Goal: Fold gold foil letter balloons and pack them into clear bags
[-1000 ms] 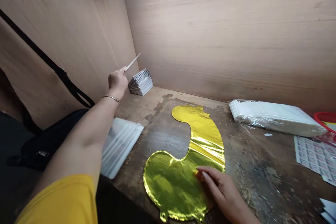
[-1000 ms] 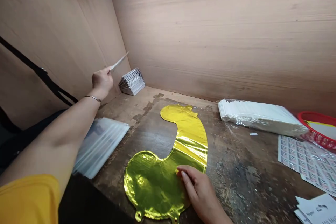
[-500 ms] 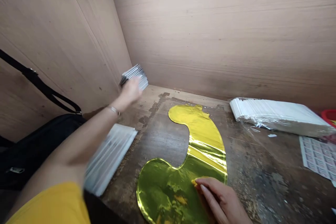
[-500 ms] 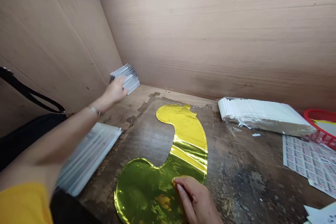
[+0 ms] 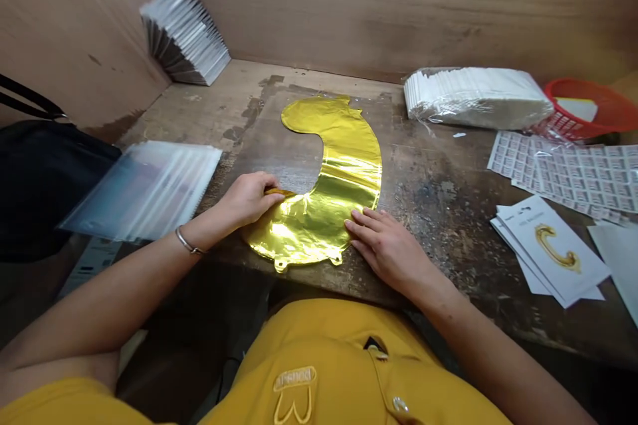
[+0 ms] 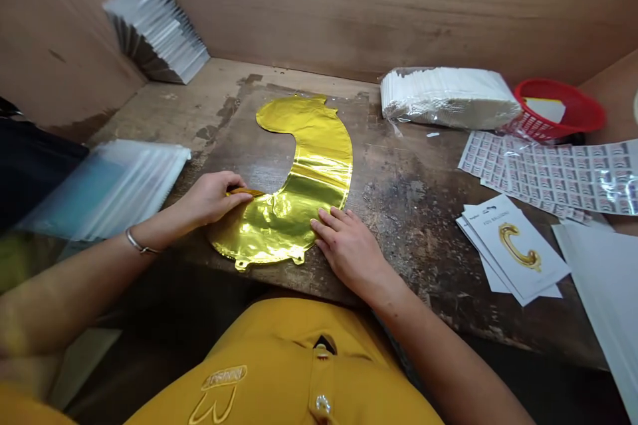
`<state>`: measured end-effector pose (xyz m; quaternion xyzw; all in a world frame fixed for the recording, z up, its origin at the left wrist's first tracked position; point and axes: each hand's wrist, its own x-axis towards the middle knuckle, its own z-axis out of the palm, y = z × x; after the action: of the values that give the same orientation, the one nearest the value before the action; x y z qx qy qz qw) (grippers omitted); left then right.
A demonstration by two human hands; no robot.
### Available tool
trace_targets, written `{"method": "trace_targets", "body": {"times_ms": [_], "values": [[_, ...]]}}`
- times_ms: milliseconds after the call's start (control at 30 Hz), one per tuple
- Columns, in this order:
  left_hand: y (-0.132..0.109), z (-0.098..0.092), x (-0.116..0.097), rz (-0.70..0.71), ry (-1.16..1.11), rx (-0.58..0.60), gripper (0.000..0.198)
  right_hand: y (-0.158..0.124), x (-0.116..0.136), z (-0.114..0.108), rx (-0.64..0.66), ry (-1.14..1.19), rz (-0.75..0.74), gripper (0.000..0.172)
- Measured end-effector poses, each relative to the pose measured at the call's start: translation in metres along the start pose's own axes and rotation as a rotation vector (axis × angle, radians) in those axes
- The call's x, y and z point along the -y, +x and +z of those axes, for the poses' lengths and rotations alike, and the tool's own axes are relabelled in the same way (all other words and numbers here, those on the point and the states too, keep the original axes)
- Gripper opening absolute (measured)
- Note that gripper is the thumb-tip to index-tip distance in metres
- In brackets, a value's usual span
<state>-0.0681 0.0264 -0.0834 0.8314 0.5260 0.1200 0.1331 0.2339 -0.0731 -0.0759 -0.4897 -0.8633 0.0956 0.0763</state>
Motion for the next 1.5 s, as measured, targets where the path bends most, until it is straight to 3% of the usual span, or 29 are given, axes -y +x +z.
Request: {"method": "trace_targets", "body": {"times_ms": [133,333,433,533,633,700,867,1000,1100,1167,1200,1300,1367,1433,1500], "values": [[0.001,-0.008,-0.01,0.153,0.168,-0.044,0.036,-0.002,0.0,0.001,-0.031,0.008,0.014,0.034],[-0.004,-0.026,-0.025,0.395,0.374,-0.186,0.028,-0.004,-0.002,0.005,-0.049,-0.022,0.013,0.033],[-0.001,-0.035,-0.032,0.341,0.277,-0.167,0.037,-0.004,-0.002,0.005,-0.051,-0.04,0.0,0.033],[0.006,-0.041,-0.034,0.159,0.1,-0.052,0.048,-0.003,-0.002,0.004,-0.055,-0.05,-0.01,0.032],[0.011,-0.042,-0.029,0.088,-0.001,0.039,0.041,-0.003,-0.003,0.005,-0.071,-0.054,-0.009,0.032],[0.011,-0.042,-0.025,0.159,0.053,-0.02,0.033,-0.003,-0.004,0.006,-0.081,-0.051,-0.011,0.032],[0.007,-0.048,-0.029,0.498,0.341,-0.231,0.032,-0.004,-0.004,0.008,-0.084,-0.047,-0.002,0.031],[0.007,-0.064,-0.041,0.614,0.34,-0.227,0.029,-0.004,-0.002,0.008,-0.082,-0.059,-0.001,0.032],[0.007,-0.07,-0.047,0.481,0.217,-0.193,0.035,-0.004,-0.003,0.008,-0.085,-0.066,-0.008,0.031],[0.008,-0.071,-0.046,0.223,0.033,-0.166,0.041,-0.004,-0.003,0.008,-0.086,-0.071,-0.008,0.03],[0.007,-0.07,-0.044,0.076,-0.089,-0.094,0.043,-0.004,-0.004,0.008,-0.087,-0.073,-0.006,0.03],[0.002,-0.068,-0.036,-0.251,-0.518,0.347,0.033,-0.004,-0.003,0.008,-0.086,-0.065,0.0,0.03],[-0.005,-0.065,-0.035,-0.347,-0.753,0.577,0.025,-0.003,-0.001,0.008,-0.083,-0.052,0.006,0.031],[-0.013,-0.061,-0.039,-0.394,-0.979,0.605,0.02,-0.003,0.0,0.008,-0.071,-0.034,0.021,0.031],[-0.018,-0.055,-0.05,-0.431,-1.269,0.507,0.018,-0.003,-0.001,0.007,-0.056,-0.013,0.042,0.031]]}}
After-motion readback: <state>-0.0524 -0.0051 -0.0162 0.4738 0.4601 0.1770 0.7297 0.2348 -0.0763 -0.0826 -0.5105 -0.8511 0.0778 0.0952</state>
